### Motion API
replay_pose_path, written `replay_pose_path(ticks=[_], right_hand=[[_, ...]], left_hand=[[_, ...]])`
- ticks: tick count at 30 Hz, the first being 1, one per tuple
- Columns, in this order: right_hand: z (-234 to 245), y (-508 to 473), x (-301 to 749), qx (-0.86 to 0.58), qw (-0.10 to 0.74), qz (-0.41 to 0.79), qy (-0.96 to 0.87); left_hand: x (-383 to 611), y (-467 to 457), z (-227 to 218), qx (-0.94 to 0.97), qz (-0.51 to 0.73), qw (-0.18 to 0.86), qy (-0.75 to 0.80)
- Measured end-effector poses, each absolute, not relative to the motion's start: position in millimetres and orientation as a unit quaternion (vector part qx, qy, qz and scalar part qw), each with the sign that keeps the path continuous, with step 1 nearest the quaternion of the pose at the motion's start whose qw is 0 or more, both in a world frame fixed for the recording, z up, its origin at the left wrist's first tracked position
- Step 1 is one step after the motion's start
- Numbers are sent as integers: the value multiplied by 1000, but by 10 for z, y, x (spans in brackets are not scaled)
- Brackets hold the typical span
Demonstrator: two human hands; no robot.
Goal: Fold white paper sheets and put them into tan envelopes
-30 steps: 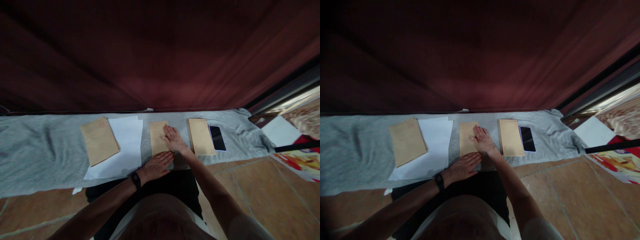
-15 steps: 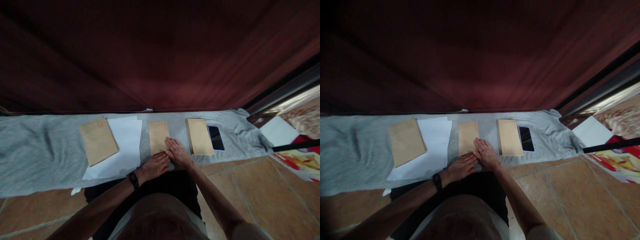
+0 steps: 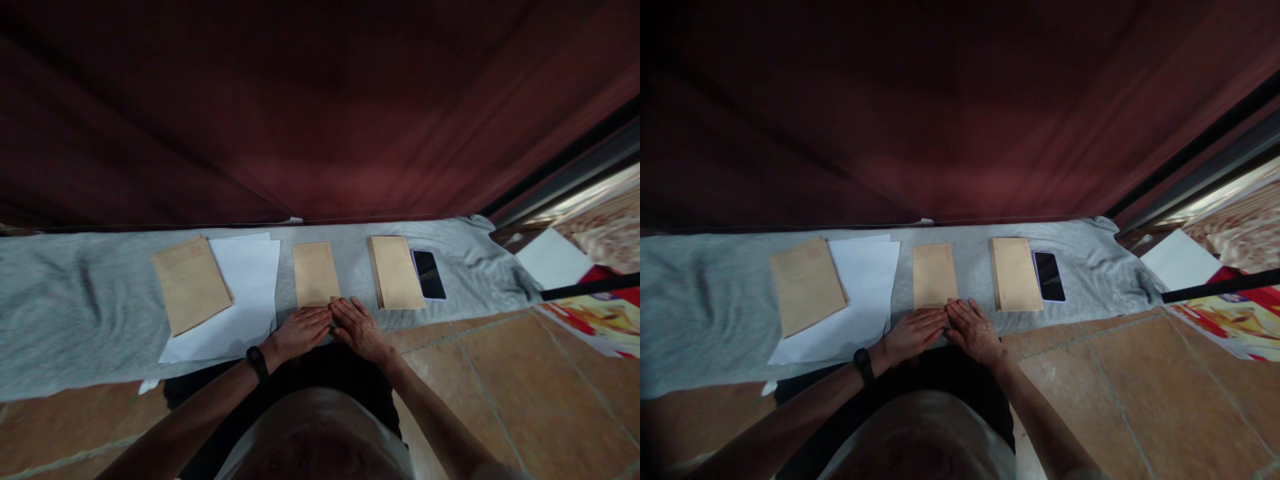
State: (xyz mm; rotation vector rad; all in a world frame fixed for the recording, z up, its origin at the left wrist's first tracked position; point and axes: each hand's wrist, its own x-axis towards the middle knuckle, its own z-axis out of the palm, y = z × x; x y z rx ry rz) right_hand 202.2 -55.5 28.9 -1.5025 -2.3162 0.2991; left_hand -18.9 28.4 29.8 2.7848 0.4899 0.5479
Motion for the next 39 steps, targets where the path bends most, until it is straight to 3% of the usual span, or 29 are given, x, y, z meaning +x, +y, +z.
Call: replay_pose_path(ticks=[6, 15, 23, 39], right_hand=[[277, -589, 2042, -527, 185, 103, -823], [320, -581, 2051, -537, 189, 128, -812], [294, -564, 2060, -539, 200, 133, -807], [243, -581, 2047, -535, 254, 129, -795]], left_hand=[[-23, 558, 318, 940, 178, 180, 228], [305, 1202, 187, 941, 90, 82, 316], [512, 1496, 216, 929, 73, 61, 356], [403, 1208, 186, 957, 65, 78, 270]])
